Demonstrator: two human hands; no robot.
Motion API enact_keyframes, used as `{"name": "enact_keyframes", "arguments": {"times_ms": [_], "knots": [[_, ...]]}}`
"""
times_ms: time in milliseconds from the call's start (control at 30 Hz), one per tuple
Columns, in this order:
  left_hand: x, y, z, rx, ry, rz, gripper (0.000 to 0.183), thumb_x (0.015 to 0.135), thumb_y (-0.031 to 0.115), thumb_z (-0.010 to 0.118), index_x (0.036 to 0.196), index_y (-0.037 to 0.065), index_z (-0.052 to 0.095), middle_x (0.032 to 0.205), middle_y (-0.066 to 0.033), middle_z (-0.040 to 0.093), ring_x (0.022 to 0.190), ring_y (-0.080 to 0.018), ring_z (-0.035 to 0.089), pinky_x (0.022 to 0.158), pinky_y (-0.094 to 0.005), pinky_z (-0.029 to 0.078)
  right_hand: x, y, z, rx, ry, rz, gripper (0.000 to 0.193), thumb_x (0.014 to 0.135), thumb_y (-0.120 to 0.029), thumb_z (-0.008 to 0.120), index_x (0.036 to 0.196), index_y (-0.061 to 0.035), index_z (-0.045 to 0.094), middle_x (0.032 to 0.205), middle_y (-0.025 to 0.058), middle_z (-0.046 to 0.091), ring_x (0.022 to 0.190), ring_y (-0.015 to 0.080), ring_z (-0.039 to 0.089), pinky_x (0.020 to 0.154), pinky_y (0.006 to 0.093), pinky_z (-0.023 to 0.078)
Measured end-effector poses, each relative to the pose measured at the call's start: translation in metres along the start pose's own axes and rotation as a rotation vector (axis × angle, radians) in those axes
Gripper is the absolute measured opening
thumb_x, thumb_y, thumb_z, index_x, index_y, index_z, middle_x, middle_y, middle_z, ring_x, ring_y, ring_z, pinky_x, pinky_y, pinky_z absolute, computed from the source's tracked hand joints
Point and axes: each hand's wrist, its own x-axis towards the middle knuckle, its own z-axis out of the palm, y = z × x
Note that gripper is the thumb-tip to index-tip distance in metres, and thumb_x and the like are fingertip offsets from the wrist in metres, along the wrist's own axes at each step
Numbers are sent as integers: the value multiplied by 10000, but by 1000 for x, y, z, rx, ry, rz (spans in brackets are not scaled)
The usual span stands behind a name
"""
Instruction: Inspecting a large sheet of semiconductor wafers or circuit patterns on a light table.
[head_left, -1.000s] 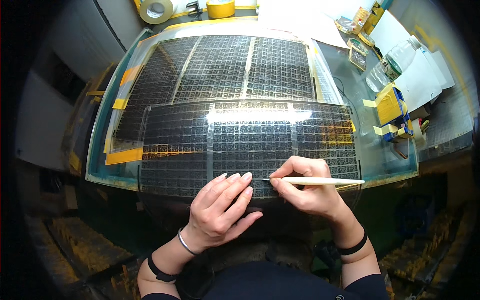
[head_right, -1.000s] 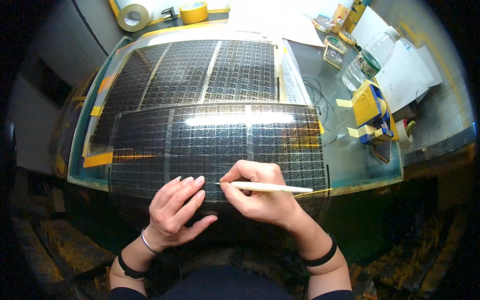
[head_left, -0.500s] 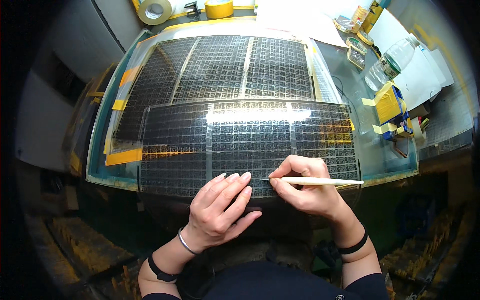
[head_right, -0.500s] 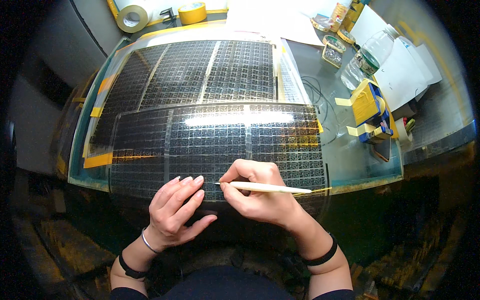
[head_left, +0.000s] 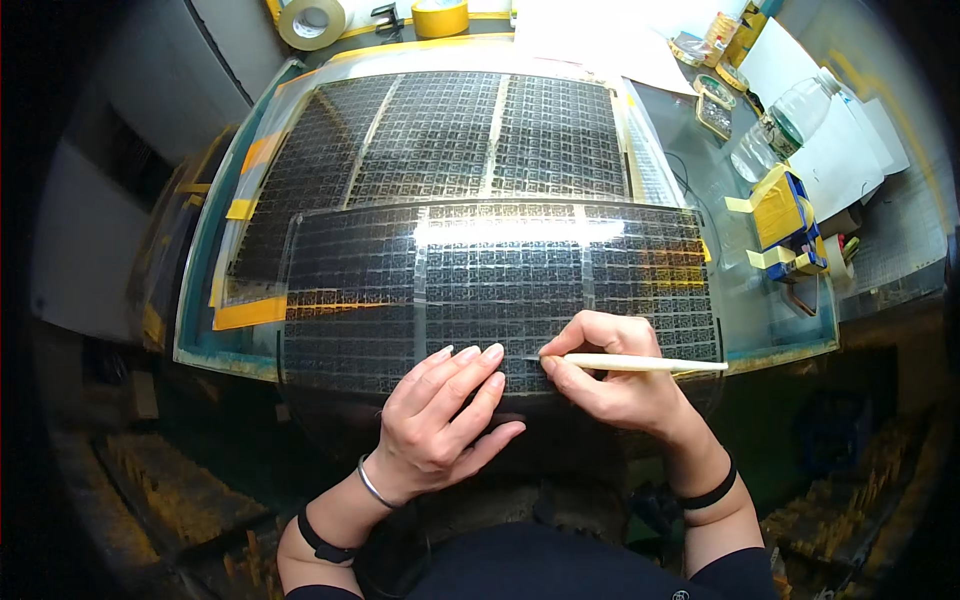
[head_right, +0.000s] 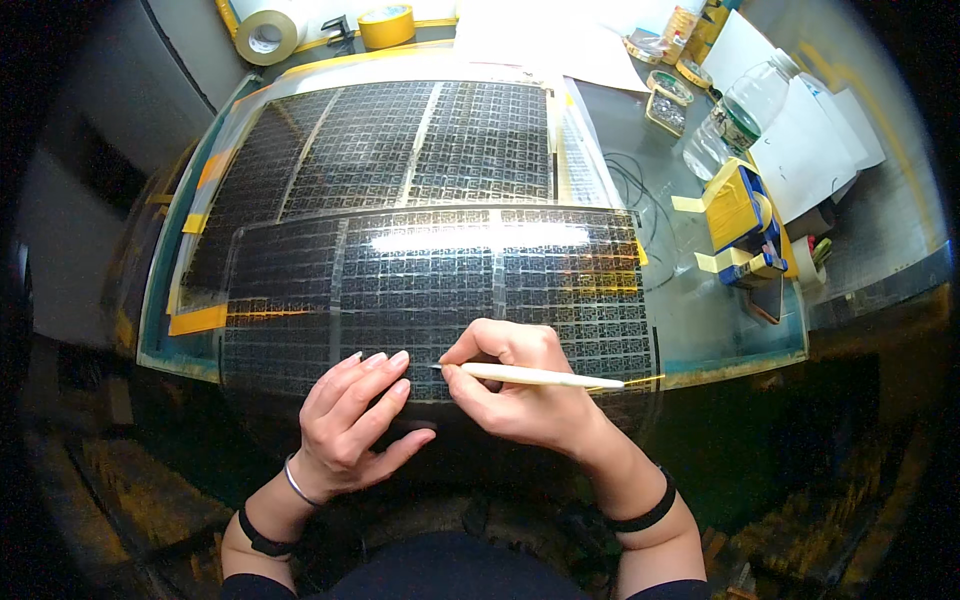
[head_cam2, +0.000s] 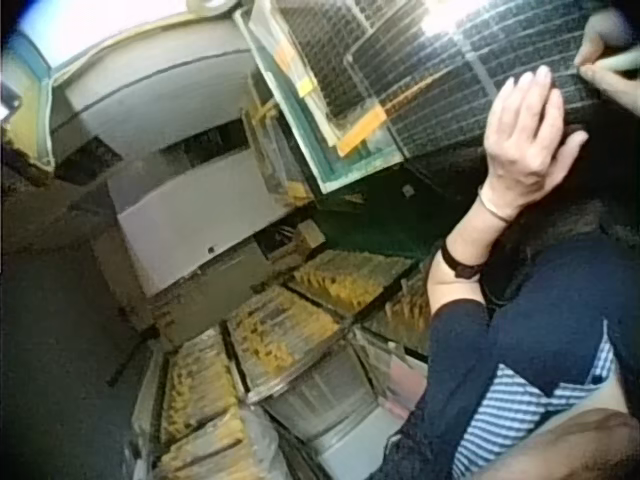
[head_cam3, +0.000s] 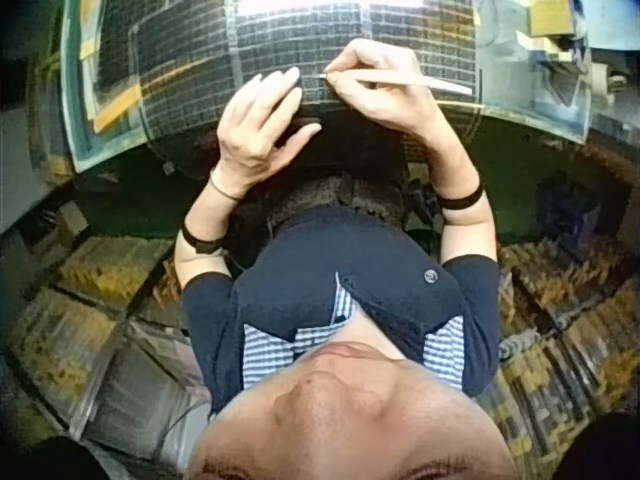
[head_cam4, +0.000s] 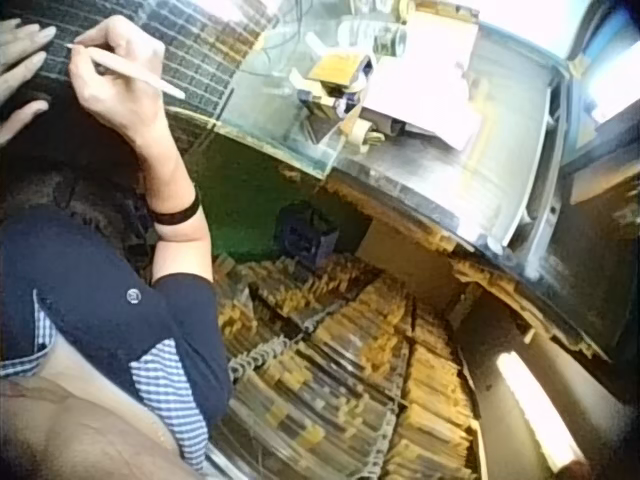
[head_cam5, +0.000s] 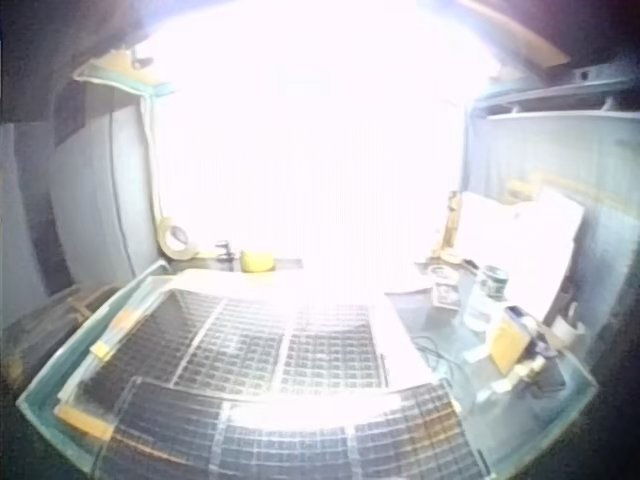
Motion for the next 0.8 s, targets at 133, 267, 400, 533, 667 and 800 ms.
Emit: {"name": "enact_keyframes", "arguments": {"times_ms": [133, 267, 400, 533, 667, 800], "knots": [[2, 1, 0, -2, 4, -1, 497, 732, 296, 838, 1100, 16, 653, 1237, -156, 651, 1106, -317, 636, 969, -448, 506, -1, 3, 3, 52, 37, 46, 78, 796, -53, 693, 824, 19, 691, 672, 101, 667, 577, 99, 630, 512, 256, 481], [1, 0, 0, -2, -2, -1, 492, 732, 294, 837, 1097, 17, 656, 1239, -157, 650, 1107, -315, 635, 969, -447, 506, -1, 2, 3, 20, 42, -9, 75, 796, -50, 694, 826, 19, 691, 674, 103, 669, 571, 95, 627, 507, 254, 479], [2, 1, -1, 1, -3, -1, 493, 732, 293, 837, 1099, 19, 656, 1241, -158, 649, 1111, -314, 633, 970, -447, 505, -2, 4, 5, 87, 59, 47, 80, 797, -54, 699, 829, 19, 689, 674, 104, 668, 565, 97, 625, 502, 255, 475], [0, 0, 0, -4, -8, -7, 493, 732, 293, 837, 1100, 19, 657, 1241, -160, 649, 1113, -314, 632, 975, -448, 502, 0, 3, 3, -18, 39, -53, 91, 798, -60, 705, 830, 23, 687, 673, 103, 669, 567, 94, 622, 500, 258, 472], [1, 0, 0, -8, -2, -2, 498, 730, 291, 839, 1103, 17, 656, 1239, -160, 649, 1112, -314, 634, 978, -450, 500, -2, 4, 4, 87, 36, 71, 95, 796, -63, 709, 819, 26, 685, 671, 104, 668, 570, 98, 624, 501, 259, 474], [0, 0, 0, -10, -1, -5, 504, 730, 288, 840, 1111, 16, 654, 1242, -158, 648, 1115, -315, 633, 978, -451, 500, -1, 1, 2, 63, 19, 64, 96, 800, -66, 712, 814, 27, 689, 666, 104, 666, 575, 99, 628, 516, 258, 482]]}}
